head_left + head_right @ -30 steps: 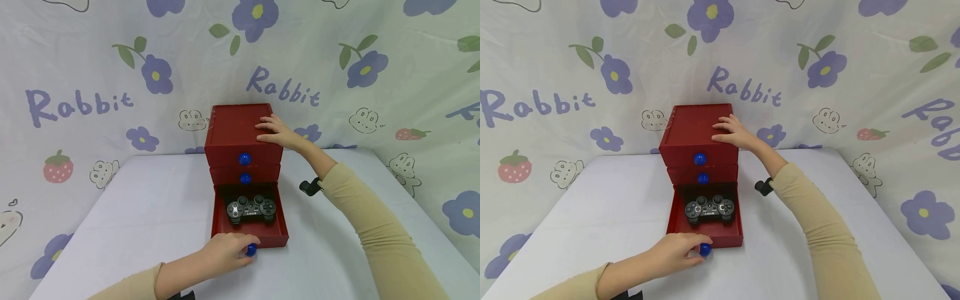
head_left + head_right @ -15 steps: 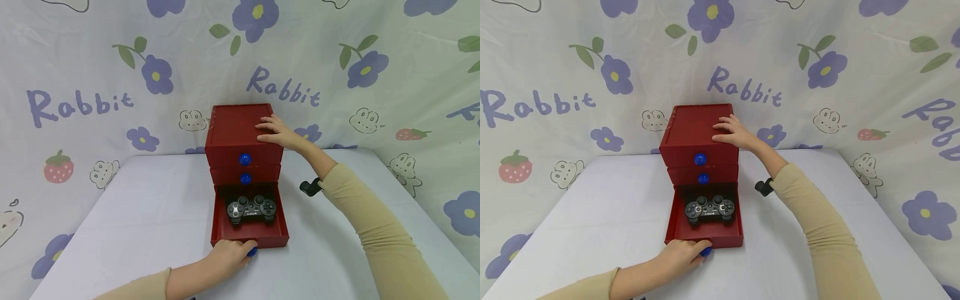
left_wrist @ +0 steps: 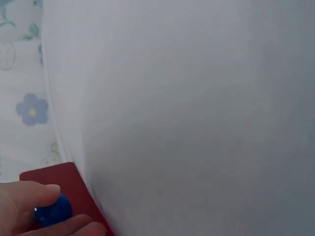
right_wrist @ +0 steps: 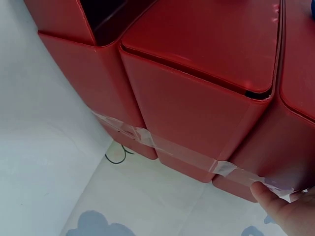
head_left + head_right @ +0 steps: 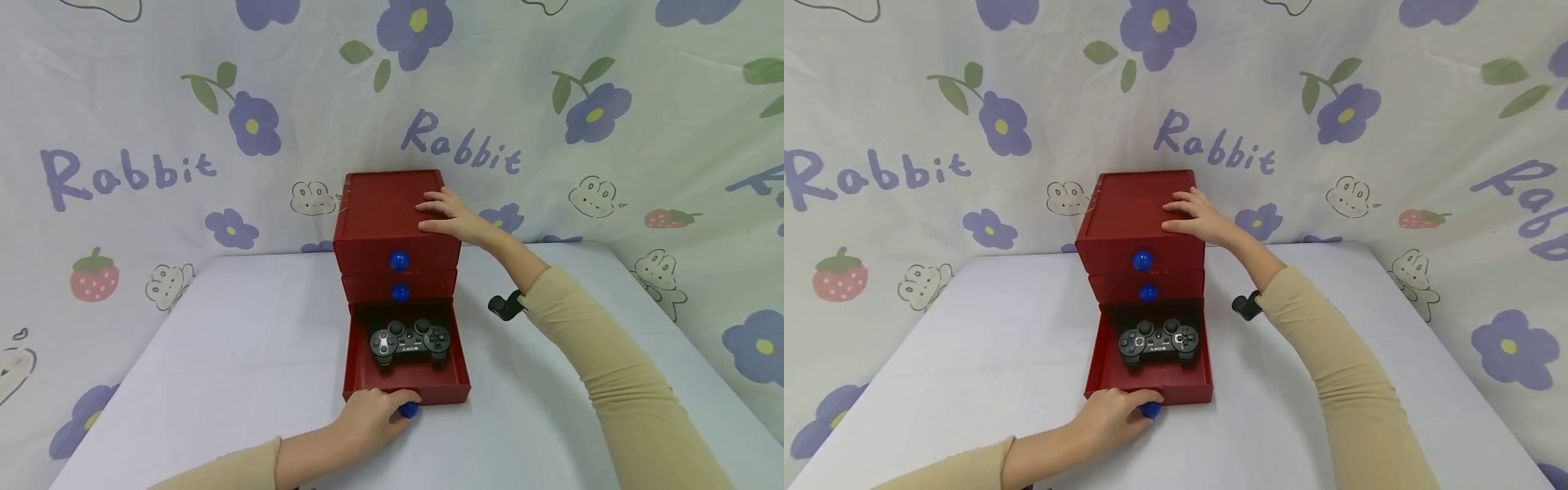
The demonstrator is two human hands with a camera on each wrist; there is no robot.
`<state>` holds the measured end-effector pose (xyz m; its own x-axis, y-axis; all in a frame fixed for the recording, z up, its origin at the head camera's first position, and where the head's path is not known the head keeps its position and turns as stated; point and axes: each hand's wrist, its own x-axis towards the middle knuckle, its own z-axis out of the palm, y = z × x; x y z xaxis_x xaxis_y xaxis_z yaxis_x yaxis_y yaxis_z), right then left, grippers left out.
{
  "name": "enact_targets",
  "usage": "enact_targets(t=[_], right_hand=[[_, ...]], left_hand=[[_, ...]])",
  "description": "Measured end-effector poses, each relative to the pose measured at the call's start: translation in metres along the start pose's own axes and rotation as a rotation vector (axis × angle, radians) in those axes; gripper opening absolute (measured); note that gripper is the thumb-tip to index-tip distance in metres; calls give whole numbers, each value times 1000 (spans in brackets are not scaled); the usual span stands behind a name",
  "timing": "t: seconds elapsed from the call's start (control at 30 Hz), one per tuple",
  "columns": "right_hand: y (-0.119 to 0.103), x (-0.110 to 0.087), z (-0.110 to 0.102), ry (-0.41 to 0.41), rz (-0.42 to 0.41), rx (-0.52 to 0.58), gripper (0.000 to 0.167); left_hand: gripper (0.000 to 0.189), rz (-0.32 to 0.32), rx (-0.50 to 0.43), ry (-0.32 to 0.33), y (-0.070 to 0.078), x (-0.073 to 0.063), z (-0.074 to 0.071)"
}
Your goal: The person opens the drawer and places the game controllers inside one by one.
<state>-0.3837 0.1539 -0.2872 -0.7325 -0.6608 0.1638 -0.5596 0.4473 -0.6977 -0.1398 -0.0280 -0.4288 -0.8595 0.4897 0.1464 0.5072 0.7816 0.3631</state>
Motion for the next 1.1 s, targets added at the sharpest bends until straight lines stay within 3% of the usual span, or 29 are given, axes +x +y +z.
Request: enact_targets(t=[0.4, 0.7, 1.1], right_hand=[[-1, 0, 0, 0, -7, 5, 55], [-3, -1, 0, -2, -2, -4, 55], [-4, -2, 0, -1, 7, -5, 55]], left_hand=[[25, -31, -12, 9, 0, 12, -9], [26, -77, -58, 8, -9, 23, -10], [26, -91, -66, 37, -18, 33, -11]])
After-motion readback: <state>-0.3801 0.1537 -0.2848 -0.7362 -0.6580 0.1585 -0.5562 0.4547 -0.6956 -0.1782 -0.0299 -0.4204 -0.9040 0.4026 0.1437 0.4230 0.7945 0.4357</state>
